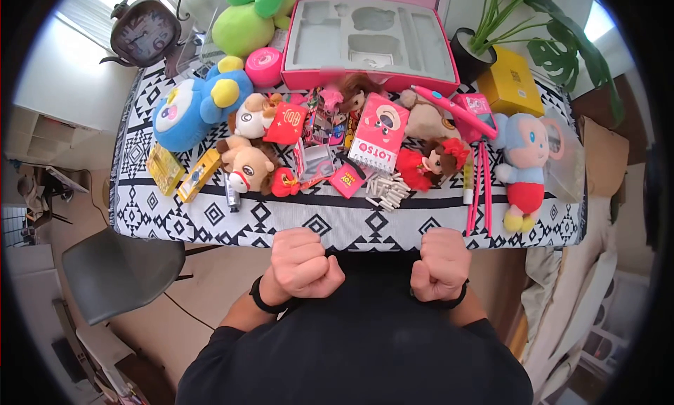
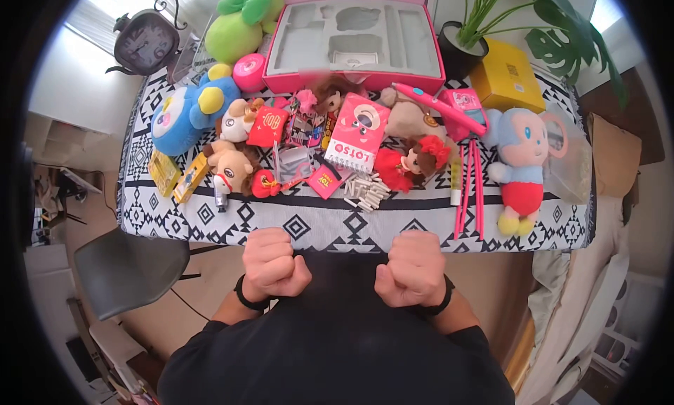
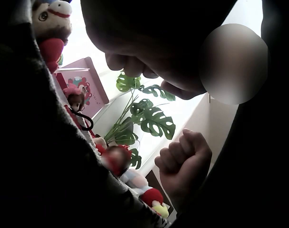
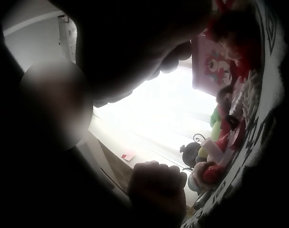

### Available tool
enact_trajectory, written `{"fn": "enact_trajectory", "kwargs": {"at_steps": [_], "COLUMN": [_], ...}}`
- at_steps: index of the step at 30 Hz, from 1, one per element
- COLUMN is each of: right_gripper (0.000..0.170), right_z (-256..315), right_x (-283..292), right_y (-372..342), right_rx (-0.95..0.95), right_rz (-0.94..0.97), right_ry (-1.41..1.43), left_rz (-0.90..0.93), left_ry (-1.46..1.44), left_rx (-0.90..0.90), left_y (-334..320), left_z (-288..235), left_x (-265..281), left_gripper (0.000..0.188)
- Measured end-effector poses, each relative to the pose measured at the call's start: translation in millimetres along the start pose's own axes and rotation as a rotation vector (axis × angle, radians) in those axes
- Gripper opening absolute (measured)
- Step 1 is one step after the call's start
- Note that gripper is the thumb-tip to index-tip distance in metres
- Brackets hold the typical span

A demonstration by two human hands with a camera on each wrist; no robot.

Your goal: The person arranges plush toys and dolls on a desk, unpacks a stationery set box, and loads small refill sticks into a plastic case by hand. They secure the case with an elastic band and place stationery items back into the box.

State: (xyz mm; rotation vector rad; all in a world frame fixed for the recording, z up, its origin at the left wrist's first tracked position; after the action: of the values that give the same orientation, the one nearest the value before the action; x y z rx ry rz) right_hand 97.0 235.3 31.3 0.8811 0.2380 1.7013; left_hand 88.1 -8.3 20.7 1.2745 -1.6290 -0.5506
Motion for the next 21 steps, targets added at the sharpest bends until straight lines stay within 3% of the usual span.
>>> {"fn": "enact_trajectory", "kwargs": {"at_steps": [8, 21], "right_gripper": [0.048, 0.048], "right_z": [21, 8], "right_x": [9, -5], "right_y": [-6, -30], "right_rx": [0.083, 0.015], "right_rz": [0.019, 0.050], "right_ry": [0.019, 0.041], "left_rz": [0.013, 0.019], "left_ry": [-0.056, 0.046], "left_rx": [-0.113, -0.020], "left_y": [23, -7], "left_z": [-23, -25], "left_x": [-11, -16], "left_gripper": [0.043, 0.044]}}
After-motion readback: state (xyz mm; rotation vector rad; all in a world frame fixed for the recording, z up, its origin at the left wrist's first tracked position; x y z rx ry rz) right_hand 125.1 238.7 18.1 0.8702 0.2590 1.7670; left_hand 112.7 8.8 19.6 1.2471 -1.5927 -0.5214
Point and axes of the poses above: each hand's wrist, its own y-axis towards the middle knuckle, its own x-axis out of the back of the hand, z = x × y, the point moved 7 cm from there along y, towards the middle knuckle, and after that the axes turned 7 degrees about -x, right-handed, at the moved point
